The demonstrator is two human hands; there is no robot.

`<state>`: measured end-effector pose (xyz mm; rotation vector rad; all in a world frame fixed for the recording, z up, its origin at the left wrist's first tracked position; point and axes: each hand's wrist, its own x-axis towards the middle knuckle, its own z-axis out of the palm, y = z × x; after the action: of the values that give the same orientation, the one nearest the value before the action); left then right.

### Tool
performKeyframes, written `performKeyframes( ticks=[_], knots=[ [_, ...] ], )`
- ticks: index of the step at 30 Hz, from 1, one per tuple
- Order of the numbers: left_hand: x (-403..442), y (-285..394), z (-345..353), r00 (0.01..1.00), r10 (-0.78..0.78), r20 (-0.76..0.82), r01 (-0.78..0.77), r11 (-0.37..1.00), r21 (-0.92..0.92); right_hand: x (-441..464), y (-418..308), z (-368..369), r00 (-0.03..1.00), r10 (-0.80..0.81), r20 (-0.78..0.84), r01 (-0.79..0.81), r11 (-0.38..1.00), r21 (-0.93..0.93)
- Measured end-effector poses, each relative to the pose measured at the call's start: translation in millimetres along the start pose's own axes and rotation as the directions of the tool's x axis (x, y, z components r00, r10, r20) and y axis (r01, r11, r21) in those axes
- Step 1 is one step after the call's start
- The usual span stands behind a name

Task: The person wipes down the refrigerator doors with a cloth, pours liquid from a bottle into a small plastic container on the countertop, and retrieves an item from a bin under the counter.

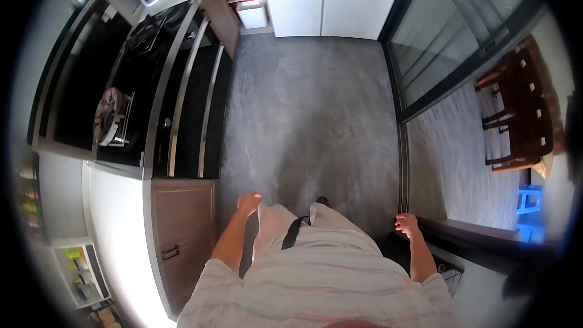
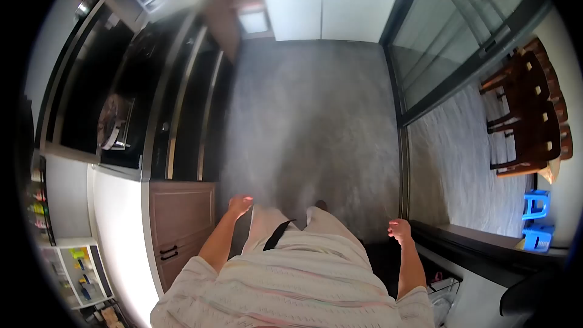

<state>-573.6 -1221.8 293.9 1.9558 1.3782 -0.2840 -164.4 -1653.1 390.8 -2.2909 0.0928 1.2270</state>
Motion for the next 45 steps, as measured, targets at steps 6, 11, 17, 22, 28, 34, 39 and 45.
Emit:
performKeyframes(
  ticks=[6,11,17,22,28,34,39,45],
  knots=[
    [29.1,149.2,-17.8,0.967,0.139,0.213,-0.159,0.984,0.082,-3.4,57.3,-14.8,0.986,0.163,-0.015,-0.154,0.955,0.254],
    [82.6,158.5,-4.1,0.948,0.106,0.301,-0.199,0.934,0.296,-3.2,49.6,-3.2,0.977,0.196,0.083,-0.209,0.956,0.205],
    [175.9,170.4,-3.9,0.912,0.095,0.399,-0.283,0.85,0.444,-16.6,4.5,-25.3,0.953,0.302,-0.019,-0.268,0.871,0.411],
    [246.9,248.4,-6.0,0.898,0.143,0.416,-0.305,0.885,0.352,-18.5,-9.0,-41.5,0.96,0.216,-0.177,-0.081,0.822,0.564],
    [298.7,447.9,45.1,0.793,0.391,0.466,-0.556,0.777,0.295,-12.7,37.3,-20.6,0.94,0.295,-0.17,-0.153,0.812,0.564],
    [282.8,535.8,113.1,0.692,0.465,0.552,-0.685,0.666,0.296,-4.6,83.0,-53.9,0.885,0.466,0.003,-0.388,0.732,0.56],
    [263.2,563.8,200.3,0.655,0.443,0.612,-0.727,0.591,0.349,56.8,132.6,-145.2,0.906,0.414,-0.083,-0.269,0.717,0.643],
    [210.4,662.3,290.2,0.488,0.463,0.74,-0.87,0.325,0.371,85.8,158.0,-309.9,0.907,0.322,-0.272,-0.025,0.684,0.729]
  ],
)
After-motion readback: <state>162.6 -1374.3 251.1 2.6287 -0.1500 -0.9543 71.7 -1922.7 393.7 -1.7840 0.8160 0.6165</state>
